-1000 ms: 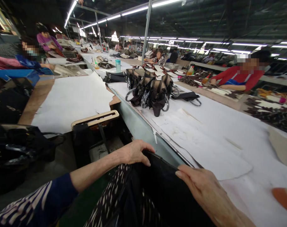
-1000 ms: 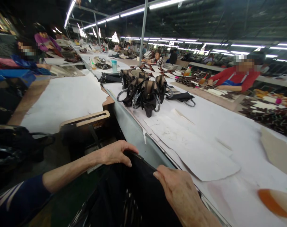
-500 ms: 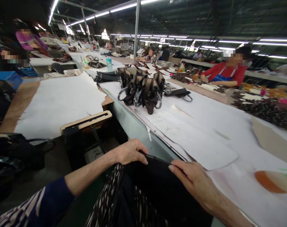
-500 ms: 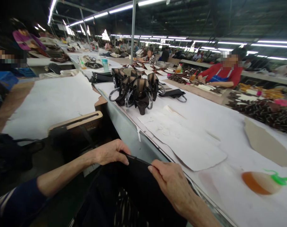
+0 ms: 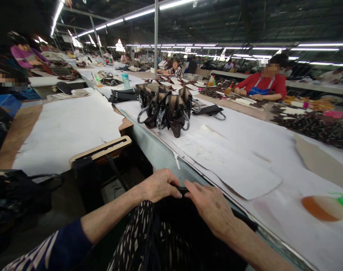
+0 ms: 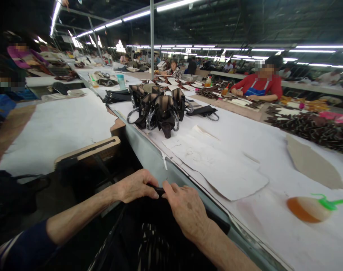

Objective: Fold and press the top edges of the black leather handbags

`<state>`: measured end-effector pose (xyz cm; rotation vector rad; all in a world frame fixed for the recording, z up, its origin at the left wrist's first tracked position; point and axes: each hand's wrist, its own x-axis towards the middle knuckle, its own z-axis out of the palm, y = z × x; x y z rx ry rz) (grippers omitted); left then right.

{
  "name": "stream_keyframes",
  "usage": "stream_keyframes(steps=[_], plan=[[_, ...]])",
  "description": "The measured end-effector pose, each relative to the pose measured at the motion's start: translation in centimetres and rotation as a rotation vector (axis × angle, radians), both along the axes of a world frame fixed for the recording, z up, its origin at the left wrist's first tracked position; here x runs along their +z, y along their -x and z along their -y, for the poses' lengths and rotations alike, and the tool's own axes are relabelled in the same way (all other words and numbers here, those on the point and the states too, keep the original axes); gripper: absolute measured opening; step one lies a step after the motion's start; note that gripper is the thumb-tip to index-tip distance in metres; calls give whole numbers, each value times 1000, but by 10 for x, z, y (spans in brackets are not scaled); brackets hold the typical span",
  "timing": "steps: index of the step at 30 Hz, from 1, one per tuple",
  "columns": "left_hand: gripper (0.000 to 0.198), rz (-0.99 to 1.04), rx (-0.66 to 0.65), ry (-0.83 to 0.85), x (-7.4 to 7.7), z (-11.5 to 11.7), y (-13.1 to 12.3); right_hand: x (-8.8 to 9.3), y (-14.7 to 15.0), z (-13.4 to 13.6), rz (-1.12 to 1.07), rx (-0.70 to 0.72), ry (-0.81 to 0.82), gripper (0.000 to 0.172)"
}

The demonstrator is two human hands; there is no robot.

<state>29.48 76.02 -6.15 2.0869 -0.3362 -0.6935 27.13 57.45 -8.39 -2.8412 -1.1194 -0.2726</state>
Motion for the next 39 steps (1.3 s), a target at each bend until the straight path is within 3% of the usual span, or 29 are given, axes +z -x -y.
stream_keyframes(steps=[8, 11, 13, 17, 20, 25, 32, 39], plan=[[16, 76, -89, -6, -1, -1, 2, 5, -7, 0, -218, -4, -3, 27], [18, 158, -94, -4, 2, -2, 3, 5, -7, 2, -201, -15, 13, 23], [21, 178, -87, -7, 2, -4, 4, 5, -5, 6, -237, -51, 11, 9], [20, 119, -62, -17, -4, -10, 4, 6, -1, 19, -340, -134, -100, 34], [19, 82, -65, 3, -9, -10, 3, 8, 1, 27, -370, -163, -162, 26], [22, 73, -68, 12, -4, 1, 0, 8, 7, 19, -120, -227, -58, 15], [22, 79, -66, 8, -5, 6, 0, -16, 19, 10, 78, -196, -420, 18], [22, 92, -52, -34, -5, 8, 0, -25, 21, 18, 138, -82, -490, 18]])
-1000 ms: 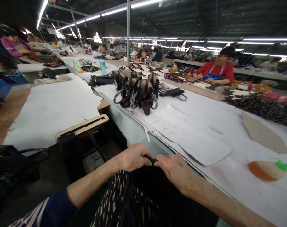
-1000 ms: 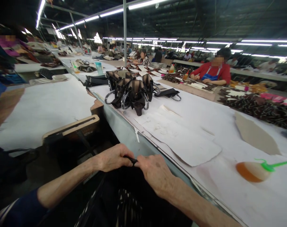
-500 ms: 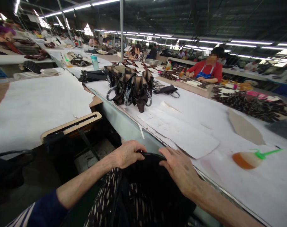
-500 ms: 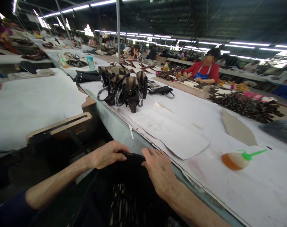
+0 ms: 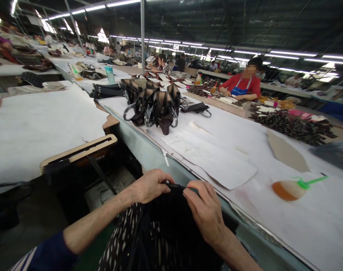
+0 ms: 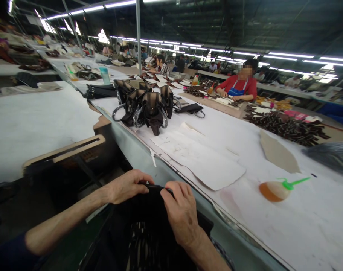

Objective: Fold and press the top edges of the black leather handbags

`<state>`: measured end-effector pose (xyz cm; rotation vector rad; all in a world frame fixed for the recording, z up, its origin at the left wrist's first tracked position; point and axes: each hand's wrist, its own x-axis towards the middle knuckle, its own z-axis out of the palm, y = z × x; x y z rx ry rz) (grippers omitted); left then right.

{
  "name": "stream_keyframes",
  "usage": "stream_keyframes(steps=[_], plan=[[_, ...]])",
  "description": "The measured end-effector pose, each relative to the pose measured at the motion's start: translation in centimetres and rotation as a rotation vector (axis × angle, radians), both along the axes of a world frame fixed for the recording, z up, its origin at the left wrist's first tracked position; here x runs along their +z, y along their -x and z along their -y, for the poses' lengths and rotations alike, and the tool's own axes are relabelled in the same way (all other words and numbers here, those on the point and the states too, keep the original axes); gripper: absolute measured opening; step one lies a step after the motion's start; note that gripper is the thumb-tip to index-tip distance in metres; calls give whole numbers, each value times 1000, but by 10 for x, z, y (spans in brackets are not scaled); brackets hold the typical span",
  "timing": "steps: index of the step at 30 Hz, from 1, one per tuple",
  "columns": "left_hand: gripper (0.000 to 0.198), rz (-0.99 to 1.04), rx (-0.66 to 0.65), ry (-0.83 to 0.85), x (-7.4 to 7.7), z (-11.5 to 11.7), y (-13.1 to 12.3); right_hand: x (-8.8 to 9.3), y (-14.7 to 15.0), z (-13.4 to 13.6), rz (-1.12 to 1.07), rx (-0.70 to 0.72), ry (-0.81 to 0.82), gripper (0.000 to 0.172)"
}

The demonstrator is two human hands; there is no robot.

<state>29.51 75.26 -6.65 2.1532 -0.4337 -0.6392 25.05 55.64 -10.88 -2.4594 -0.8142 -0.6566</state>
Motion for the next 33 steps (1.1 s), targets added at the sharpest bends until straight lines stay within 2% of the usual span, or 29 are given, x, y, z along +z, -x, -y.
stream_keyframes(steps=[8, 15, 19, 25, 30, 33], plan=[[26, 75, -34, -27, -4, 6, -2, -12, -5, 0, 36, -68, 27, 17], [25, 102, -42, -16, -9, 12, -4, -14, -7, -2, -17, -131, -21, 21], [25, 88, -36, -13, -12, 12, -5, -14, -11, -2, -52, -119, -13, 23], [27, 119, -5, -53, -14, 14, -5, -17, -9, -5, 48, -62, 44, 22], [29, 192, 10, -131, -18, 14, -6, -16, -3, -8, 53, 39, 52, 21], [28, 183, -22, -110, -15, 14, -5, -17, -5, -4, 54, -22, 42, 18]])
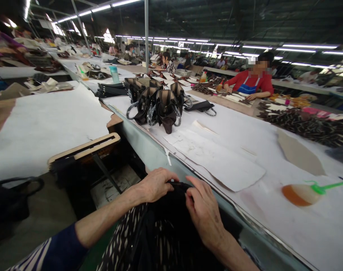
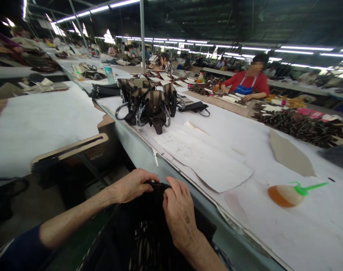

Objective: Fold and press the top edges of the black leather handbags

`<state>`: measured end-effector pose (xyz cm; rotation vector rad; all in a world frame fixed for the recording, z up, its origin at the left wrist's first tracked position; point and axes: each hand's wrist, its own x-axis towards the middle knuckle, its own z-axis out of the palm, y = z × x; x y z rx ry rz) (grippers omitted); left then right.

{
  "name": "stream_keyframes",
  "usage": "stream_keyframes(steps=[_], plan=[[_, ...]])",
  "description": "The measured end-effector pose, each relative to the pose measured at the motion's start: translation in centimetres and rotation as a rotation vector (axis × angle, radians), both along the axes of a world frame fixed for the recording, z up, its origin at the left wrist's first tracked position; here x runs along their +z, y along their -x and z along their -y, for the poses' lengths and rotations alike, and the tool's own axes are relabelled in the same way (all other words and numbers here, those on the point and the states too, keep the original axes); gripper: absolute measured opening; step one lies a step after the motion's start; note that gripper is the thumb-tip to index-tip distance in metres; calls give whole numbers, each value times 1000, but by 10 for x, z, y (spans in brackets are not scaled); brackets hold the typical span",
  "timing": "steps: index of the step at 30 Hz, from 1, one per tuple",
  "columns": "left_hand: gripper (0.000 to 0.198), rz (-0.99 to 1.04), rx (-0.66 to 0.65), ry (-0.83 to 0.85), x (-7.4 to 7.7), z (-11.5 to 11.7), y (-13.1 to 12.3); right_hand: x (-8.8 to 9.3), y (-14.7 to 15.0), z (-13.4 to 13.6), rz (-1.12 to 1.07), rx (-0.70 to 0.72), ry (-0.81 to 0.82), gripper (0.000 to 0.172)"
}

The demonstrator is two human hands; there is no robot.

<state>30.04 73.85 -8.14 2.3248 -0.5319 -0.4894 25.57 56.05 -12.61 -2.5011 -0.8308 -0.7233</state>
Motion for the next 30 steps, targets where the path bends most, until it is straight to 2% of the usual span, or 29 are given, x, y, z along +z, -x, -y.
stream_keyframes(steps=[3, 13, 20, 23, 27, 30], plan=[[25, -14, -20, 20, 3, -1, 0, -3, -5, 5, -15, -56, -7, 16], [23, -18, -42, 1, 8, 0, -1, -7, -12, 8, -185, -80, -15, 15], [22, -21, -83, -77, 17, 5, -6, -5, -13, 11, -317, -98, -68, 13], [13, -18, -145, -150, 20, 10, -12, -3, -12, 9, -382, -105, -102, 9], [24, 76, -164, -284, 18, 21, -17, 1, -11, 5, -429, -127, -124, 7], [11, 114, -199, -281, 13, 24, -18, 4, -11, 8, -496, -119, -162, 7]])
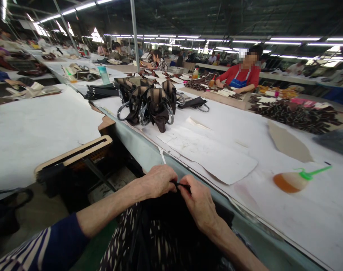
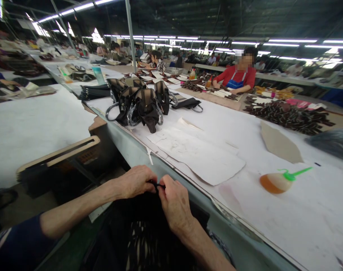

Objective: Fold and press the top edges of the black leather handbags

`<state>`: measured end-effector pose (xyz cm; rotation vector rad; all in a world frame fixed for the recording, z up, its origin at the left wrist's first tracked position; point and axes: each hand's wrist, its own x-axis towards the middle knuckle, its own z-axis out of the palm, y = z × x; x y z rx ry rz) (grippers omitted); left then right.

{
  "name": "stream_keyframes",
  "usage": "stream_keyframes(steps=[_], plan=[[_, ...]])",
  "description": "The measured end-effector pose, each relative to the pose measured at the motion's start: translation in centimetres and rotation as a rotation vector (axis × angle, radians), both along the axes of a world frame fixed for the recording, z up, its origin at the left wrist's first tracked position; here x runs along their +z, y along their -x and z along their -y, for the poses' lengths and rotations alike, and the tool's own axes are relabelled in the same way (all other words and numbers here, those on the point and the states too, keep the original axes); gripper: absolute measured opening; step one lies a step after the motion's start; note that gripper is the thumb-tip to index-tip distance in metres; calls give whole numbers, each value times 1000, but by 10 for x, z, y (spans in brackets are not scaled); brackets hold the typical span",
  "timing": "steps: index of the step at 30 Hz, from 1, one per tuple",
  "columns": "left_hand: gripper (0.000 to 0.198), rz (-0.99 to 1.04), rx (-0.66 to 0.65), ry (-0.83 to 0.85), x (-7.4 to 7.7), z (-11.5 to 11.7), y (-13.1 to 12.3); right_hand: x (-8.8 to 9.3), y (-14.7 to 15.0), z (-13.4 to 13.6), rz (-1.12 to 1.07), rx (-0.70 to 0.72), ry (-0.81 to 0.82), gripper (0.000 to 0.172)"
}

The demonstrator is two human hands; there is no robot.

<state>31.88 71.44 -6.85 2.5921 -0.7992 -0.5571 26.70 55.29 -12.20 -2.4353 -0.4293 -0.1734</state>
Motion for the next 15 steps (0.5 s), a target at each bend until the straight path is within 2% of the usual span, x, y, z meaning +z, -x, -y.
stream_keyframes(steps=[2, 4, 10, 12, 15], plan=[[13, -41, -11, 35, -3, -3, -1, 2, -1, 6, -24, 8, -14, 7], [13, -101, -2, 75, -3, -7, -2, 3, -2, 15, -27, 35, 12, 14], [12, -170, -2, 130, -1, -13, -1, 9, -4, 31, -1, 192, 231, 33], [13, -175, -4, 125, -1, -13, -1, 11, -3, 31, -6, 196, 247, 31], [14, -181, 0, 124, -1, -14, 0, 13, -3, 31, -53, 204, 280, 19]])
